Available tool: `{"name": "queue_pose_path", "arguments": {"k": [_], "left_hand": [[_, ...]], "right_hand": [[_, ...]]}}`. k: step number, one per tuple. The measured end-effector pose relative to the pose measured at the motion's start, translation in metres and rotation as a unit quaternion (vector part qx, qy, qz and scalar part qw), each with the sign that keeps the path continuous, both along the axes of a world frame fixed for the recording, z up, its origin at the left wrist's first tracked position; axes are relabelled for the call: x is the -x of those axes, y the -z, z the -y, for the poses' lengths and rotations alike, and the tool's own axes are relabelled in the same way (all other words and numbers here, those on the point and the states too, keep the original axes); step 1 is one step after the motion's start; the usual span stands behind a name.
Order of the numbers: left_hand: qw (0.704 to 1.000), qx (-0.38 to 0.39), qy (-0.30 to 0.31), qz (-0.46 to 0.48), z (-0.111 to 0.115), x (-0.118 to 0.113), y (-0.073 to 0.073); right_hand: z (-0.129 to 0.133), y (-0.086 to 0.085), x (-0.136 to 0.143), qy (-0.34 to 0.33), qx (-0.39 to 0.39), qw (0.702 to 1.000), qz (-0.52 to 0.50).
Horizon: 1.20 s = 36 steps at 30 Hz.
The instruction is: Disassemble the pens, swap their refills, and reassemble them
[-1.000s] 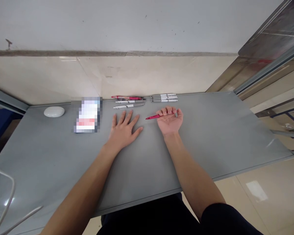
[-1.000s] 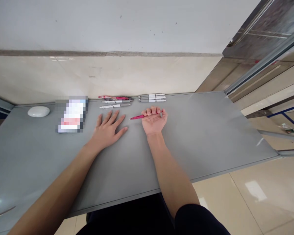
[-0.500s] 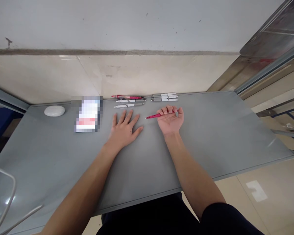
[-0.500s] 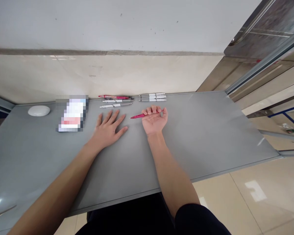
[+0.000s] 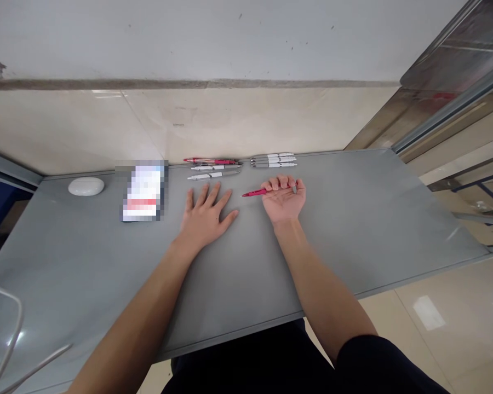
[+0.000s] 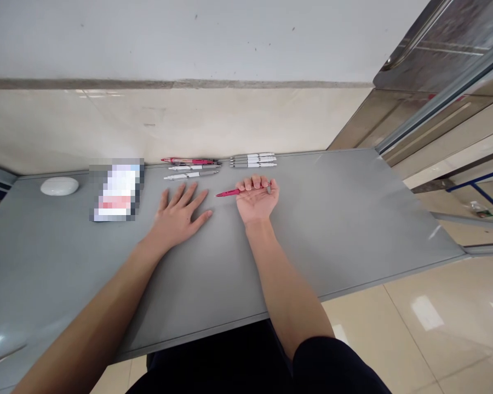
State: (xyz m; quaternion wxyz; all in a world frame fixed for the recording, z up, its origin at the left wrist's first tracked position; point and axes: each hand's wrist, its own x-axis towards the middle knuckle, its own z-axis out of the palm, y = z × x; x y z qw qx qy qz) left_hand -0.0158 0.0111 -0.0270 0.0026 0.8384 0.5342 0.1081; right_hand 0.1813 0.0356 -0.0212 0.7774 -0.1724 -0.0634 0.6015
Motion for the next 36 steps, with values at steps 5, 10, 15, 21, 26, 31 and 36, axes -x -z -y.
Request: {"name": "queue_pose_path", "arguments": {"k": [5,10,15,21,26,31,36], "left_hand": [[1.000,0.000,-0.001,0.003,0.000,0.000,0.000],[1.000,0.001,-0.002,-0.004,-0.001,0.000,-0.001],[1.000,-0.005,-0.002,-0.006,0.000,-0.001,-0.002],[0.999,-0.039,0.005,0.015,0.002,-0.001,-0.002],[0.993,-0.102,0.035,0.046,0.001,-0.006,-0.006],[0.989,-0.117,0.064,0.061,0.002,-0.016,-0.013],[0.987,-0.119,0.070,0.087,0.002,-0.021,-0.014]], "right_hand": [[-0.001,0.001,-0.001,0.001,0.002,1.000,-0.007],[-0.001,0.002,-0.002,0.001,0.000,1.000,-0.013],[-0.001,0.001,-0.002,0.003,-0.001,1.000,-0.011],[-0.002,0.001,0.001,0.004,-0.012,1.000,-0.004],[0.000,-0.004,0.010,-0.029,-0.020,0.999,-0.002],[0.005,-0.008,0.020,-0.055,-0.009,0.998,0.023],[0.008,-0.010,0.024,-0.080,-0.025,0.996,0.020]]}}
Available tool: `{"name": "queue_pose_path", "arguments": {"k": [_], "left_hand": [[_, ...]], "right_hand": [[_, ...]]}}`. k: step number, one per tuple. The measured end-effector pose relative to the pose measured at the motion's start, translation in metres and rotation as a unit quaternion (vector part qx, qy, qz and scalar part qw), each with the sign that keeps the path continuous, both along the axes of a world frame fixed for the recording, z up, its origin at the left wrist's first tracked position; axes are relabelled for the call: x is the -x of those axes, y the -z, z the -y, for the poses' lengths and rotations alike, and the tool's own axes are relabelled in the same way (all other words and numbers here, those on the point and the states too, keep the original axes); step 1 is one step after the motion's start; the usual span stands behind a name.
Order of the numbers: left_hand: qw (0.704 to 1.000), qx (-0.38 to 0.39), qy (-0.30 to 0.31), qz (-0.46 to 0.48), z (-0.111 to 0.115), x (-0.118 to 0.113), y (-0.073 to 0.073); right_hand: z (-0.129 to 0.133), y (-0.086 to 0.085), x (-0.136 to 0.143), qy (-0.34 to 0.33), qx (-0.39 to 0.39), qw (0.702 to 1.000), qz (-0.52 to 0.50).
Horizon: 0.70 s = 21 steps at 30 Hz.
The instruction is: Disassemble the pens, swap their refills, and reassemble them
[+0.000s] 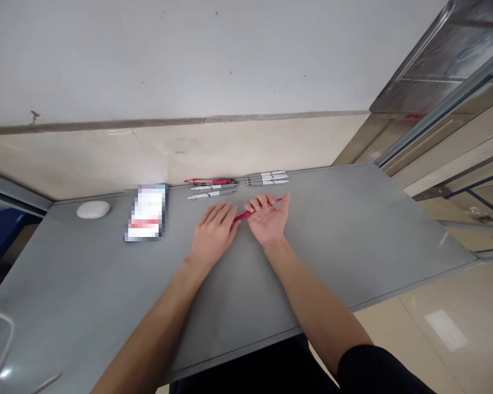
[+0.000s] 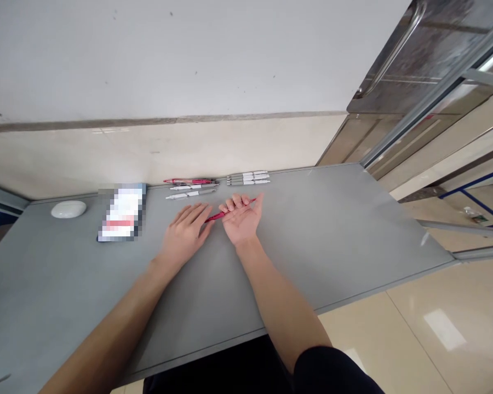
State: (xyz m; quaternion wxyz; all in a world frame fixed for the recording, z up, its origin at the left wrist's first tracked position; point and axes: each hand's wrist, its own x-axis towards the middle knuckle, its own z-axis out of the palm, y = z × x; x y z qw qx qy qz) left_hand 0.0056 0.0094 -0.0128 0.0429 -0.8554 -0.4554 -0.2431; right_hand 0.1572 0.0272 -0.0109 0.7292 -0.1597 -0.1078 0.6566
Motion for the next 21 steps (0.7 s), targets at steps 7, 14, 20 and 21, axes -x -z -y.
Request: {"name": "queue_pose_path", "arguments": {"k": [7,14,20,21], "left_hand": [[0.999,0.009,0.017,0.030,-0.002,0.003,0.010],[0.999,0.012,-0.001,0.047,0.000,0.010,0.012],[0.999,0.019,-0.008,0.041,0.003,0.011,0.009],[0.999,0.019,-0.007,0.041,0.003,0.011,0.008]], "right_hand": [[0.001,-0.003,0.004,-0.012,-0.009,0.999,0.038],[-0.004,-0.007,-0.013,0.204,0.033,0.851,0.482],[0.019,0.001,-0.017,0.228,-0.218,0.433,0.845],[0.023,0.004,-0.015,0.213,-0.240,0.397,0.860]]}}
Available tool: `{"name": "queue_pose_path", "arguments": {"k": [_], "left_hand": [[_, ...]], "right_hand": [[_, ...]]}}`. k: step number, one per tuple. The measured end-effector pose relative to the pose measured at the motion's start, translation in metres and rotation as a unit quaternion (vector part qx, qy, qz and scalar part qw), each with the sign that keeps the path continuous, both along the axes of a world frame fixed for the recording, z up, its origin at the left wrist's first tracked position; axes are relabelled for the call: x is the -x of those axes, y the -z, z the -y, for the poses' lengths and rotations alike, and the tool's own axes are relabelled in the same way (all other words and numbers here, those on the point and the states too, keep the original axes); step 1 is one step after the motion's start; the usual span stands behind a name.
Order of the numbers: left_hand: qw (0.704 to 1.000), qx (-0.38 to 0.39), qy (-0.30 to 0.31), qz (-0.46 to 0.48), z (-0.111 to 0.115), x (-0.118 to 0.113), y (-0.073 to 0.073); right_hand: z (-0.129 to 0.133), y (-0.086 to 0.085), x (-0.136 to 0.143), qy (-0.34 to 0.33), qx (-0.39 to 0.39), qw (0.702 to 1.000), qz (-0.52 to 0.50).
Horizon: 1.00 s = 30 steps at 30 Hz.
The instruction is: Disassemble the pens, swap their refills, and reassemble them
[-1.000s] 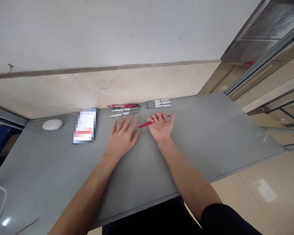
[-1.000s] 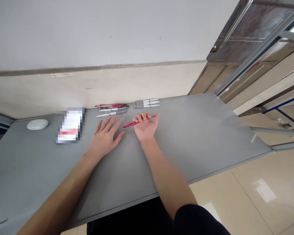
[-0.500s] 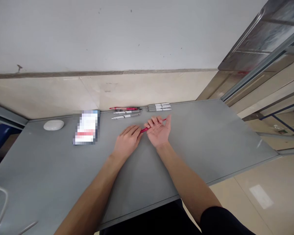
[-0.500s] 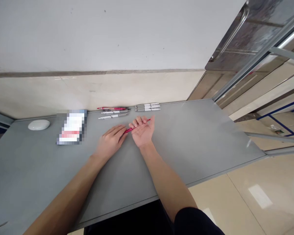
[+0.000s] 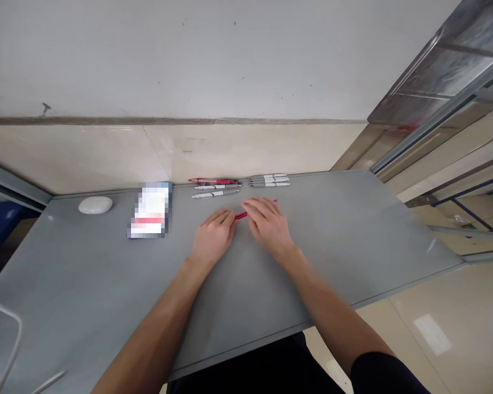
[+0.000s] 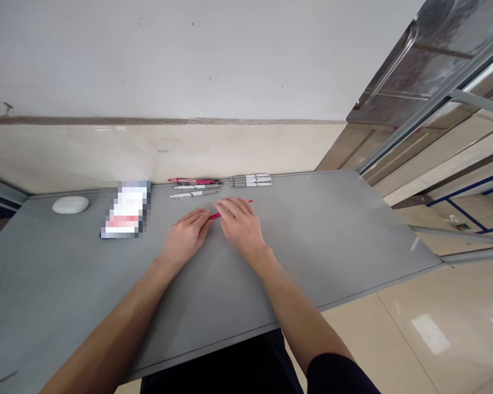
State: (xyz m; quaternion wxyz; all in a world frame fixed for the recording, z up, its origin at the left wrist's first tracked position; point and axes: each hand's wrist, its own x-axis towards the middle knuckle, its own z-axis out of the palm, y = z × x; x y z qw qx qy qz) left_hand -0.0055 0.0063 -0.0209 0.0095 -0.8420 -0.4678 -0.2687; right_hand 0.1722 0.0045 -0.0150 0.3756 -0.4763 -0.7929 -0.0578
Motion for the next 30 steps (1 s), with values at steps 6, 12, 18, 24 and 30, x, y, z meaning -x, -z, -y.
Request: {"name": "queue_pose_path", "arguments": {"k": [6,12,18,24,30], "left_hand": [[1.000,-0.016,0.017,-0.006,0.000,0.002,0.001],[0.998,-0.059,0.001,-0.001,-0.003,0.002,0.003],[0.996,-0.054,-0.058,-0.032,-0.005,0.008,0.008],[0.993,-0.003,-0.097,-0.069,-0.006,0.009,0.016],[0.991,0.025,-0.106,-0.078,-0.006,0.008,0.016]], "right_hand": [[0.009,0.008,0.010,0.026,0.003,0.994,0.102],[0.003,0.006,-0.001,0.068,0.017,0.982,0.174],[-0.023,0.004,-0.031,0.103,0.078,0.969,0.212],[-0.056,-0.004,-0.046,0.141,0.137,0.961,0.193],[-0.076,-0.005,-0.050,0.188,0.164,0.948,0.197]]}}
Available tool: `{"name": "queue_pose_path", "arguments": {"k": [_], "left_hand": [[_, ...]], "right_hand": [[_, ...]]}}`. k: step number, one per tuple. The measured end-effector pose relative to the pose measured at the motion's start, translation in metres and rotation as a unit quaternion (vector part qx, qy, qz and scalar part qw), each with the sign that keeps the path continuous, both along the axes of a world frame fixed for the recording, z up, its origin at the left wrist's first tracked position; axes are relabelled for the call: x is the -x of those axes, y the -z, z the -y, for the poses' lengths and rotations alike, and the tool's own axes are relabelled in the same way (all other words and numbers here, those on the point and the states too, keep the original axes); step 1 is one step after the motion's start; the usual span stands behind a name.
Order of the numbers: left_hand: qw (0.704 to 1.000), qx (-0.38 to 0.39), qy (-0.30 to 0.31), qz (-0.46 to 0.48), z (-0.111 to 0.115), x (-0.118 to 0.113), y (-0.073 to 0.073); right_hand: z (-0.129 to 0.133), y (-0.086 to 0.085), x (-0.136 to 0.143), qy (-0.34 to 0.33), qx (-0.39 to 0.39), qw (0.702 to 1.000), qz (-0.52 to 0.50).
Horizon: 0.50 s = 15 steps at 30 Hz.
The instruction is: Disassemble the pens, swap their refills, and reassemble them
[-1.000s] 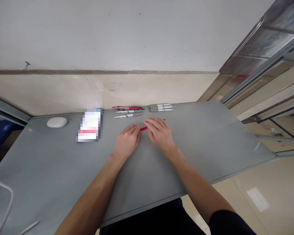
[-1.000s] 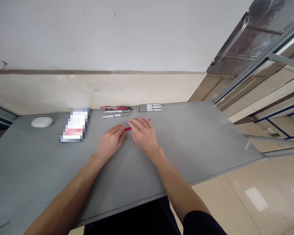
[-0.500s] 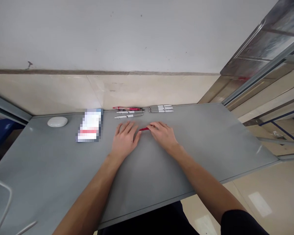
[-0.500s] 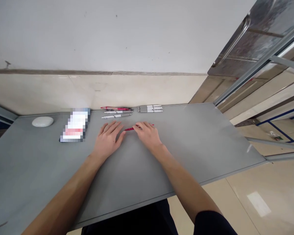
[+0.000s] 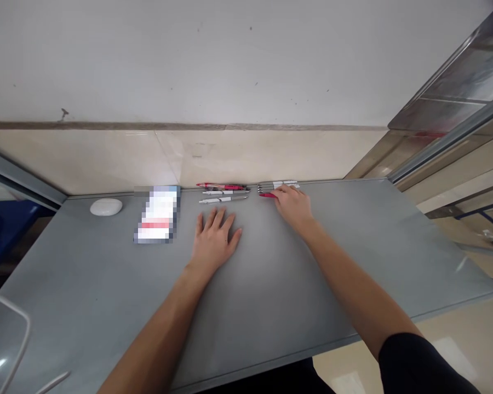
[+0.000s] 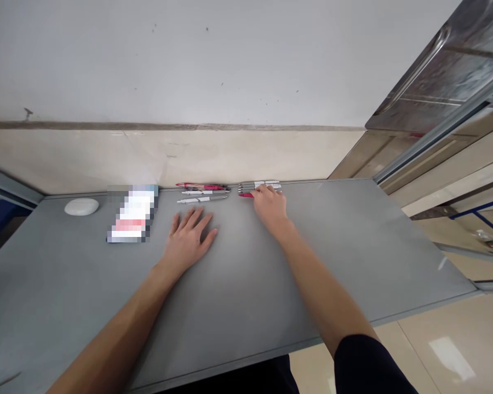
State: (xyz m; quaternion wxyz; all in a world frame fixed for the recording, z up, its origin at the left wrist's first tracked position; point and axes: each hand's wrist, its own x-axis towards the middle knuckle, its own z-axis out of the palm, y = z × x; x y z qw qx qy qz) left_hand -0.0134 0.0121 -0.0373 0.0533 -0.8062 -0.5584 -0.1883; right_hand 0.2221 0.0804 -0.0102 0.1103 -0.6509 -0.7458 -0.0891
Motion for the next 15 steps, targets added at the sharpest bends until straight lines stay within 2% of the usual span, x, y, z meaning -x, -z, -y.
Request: {"name": "queue_pose_path", "arguments": {"k": [8,15], "left_hand": [[1.000,0.005,0.000,0.005,0.0019,-0.0007,-0.0036],[1.000,0.010,0.000,0.004,0.0020,-0.0013,-0.0041]], "right_hand": [[-0.0086,0.0015,-0.0036,0.011,-0.003,1.000,0.001],[-0.0116,0.0016,-0.0038,-0.012,-0.016,1.000,-0.009]]}}
